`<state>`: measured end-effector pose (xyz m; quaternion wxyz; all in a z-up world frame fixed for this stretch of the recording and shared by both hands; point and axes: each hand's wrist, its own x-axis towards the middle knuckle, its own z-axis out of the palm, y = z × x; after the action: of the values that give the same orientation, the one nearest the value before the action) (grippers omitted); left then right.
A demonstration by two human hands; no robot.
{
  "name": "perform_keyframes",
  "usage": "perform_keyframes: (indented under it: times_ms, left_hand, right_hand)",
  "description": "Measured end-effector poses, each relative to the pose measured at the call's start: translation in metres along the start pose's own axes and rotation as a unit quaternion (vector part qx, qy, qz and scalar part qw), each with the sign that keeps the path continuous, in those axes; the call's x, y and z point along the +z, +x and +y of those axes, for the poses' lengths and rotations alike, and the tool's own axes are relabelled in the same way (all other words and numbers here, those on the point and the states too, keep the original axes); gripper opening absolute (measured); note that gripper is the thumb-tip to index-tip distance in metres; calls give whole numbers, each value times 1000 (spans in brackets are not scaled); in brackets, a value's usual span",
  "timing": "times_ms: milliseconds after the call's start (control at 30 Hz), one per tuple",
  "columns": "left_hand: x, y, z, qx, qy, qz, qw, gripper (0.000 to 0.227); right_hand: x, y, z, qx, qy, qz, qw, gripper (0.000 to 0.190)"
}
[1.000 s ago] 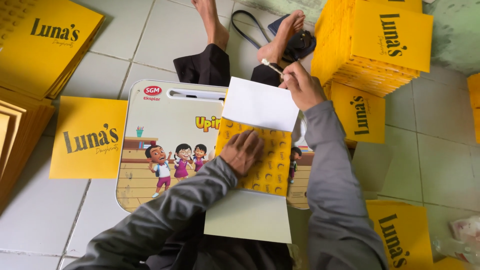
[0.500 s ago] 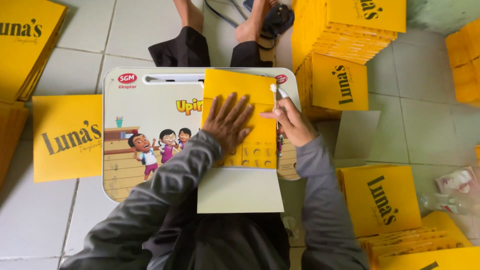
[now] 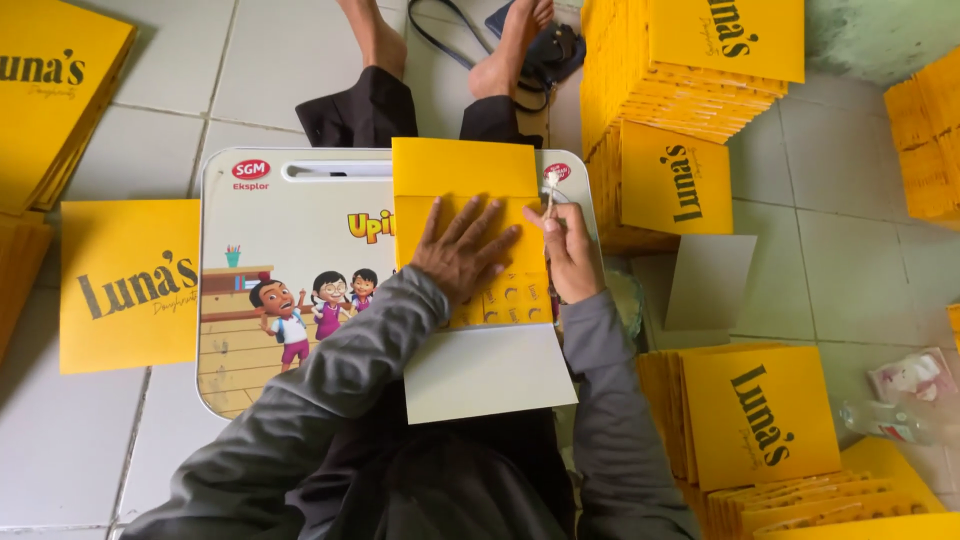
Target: Applying glue to cardboard templates and folding them to assemble yellow packaging boxes.
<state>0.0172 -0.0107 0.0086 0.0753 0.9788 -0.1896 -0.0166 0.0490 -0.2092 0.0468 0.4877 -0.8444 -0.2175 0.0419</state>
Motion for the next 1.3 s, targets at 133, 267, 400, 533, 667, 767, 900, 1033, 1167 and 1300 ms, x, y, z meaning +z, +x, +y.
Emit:
perform_keyframes:
  times_ms: [133,267,400,533,667,767,900,1033,1167,1300]
  left_hand:
    - [25,0,-8,27,-47,113,992,52]
    - [48,6,-12,83,-43,284,954,36]
    - [16,-10,6,89,-47,252,963,42]
    - [5,-17,12,107,-40,221,969,57]
    - [-7,-17,14,96,-44,112,988,62]
    - [-7,-12,12,87,-35,69,993,65]
    - [-6,-10,9,82,-28,24,996,67]
    - [-8,-11,11,64,-42,11,997,68]
    - [-9,-12,12,62,-48,10,997,69]
    - [-8,-13,11,68,-55,23,996,69]
  right_hand:
    - [-31,-15,23,-46,130,127,982,12]
    - [-103,-85,70,-21,15,301,953,16]
    - [-121,-154,155,122,-219,323,912,18]
    - [-86,-164,181,187,-209,310,908,18]
    - [-79,-160,225,196,-219,268,918,19]
    - [-73,-156,248,204,-269,236,911,17]
    - [-62,-150,283,178,-281,224,916,16]
    - [-54,-143,293,145,-283,218,923,15]
    - [-47,-135,307,117,-314,204,920,14]
    - [-43,-132,318,123,-313,189,922,13]
